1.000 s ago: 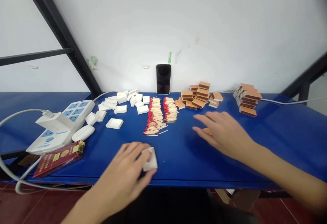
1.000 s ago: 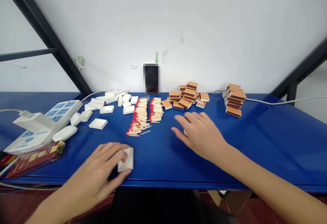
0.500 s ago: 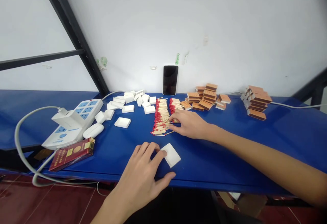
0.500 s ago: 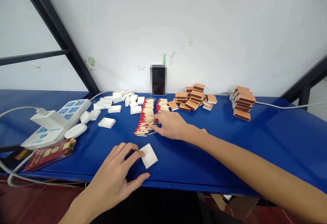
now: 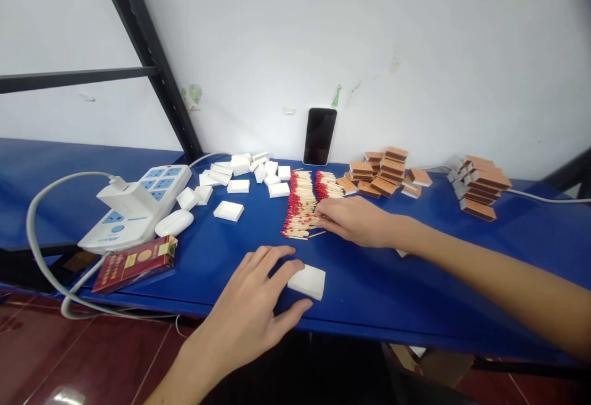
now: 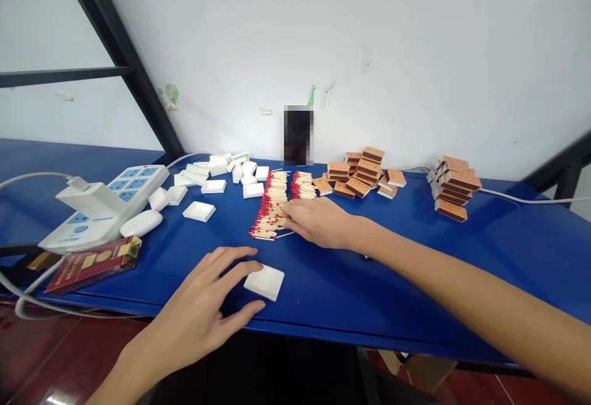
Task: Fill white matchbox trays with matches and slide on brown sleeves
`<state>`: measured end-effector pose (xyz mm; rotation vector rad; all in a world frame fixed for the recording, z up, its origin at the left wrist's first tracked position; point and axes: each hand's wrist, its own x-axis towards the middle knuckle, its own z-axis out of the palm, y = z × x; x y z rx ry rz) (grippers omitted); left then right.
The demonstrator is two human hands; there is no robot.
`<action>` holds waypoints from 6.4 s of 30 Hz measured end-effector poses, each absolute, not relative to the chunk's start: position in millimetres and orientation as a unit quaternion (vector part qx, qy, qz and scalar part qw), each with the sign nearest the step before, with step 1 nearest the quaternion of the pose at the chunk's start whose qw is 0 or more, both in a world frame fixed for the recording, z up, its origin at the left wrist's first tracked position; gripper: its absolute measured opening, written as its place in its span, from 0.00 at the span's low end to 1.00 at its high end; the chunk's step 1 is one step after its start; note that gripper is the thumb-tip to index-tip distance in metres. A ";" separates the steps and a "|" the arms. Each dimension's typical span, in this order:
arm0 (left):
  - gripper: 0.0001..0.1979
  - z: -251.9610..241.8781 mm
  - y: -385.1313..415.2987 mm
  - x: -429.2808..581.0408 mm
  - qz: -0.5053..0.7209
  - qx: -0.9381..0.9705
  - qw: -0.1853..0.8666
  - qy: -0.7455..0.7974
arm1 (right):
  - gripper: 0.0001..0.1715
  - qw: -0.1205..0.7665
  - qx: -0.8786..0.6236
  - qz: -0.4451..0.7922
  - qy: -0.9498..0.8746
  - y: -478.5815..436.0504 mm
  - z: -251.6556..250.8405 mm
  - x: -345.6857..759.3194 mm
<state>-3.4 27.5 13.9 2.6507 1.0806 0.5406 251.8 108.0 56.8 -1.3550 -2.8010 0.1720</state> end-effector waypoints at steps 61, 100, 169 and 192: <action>0.17 20.0 51.5 4.9 0.184 0.918 0.175 0.306 | 0.10 0.081 -0.388 0.159 -0.904 32.8 53.0 229.6; 0.22 20.1 53.6 0.9 0.175 0.896 0.203 0.355 | 0.09 0.045 -0.475 0.107 -0.872 59.8 46.5 250.1; 0.13 17.5 54.1 0.3 0.227 0.880 0.187 0.374 | 0.07 0.039 -0.476 0.123 -0.870 57.2 66.2 248.7; 0.12 23.8 52.3 1.1 0.192 0.892 0.168 0.374 | 0.10 0.010 -0.427 0.078 -0.901 89.9 42.1 251.2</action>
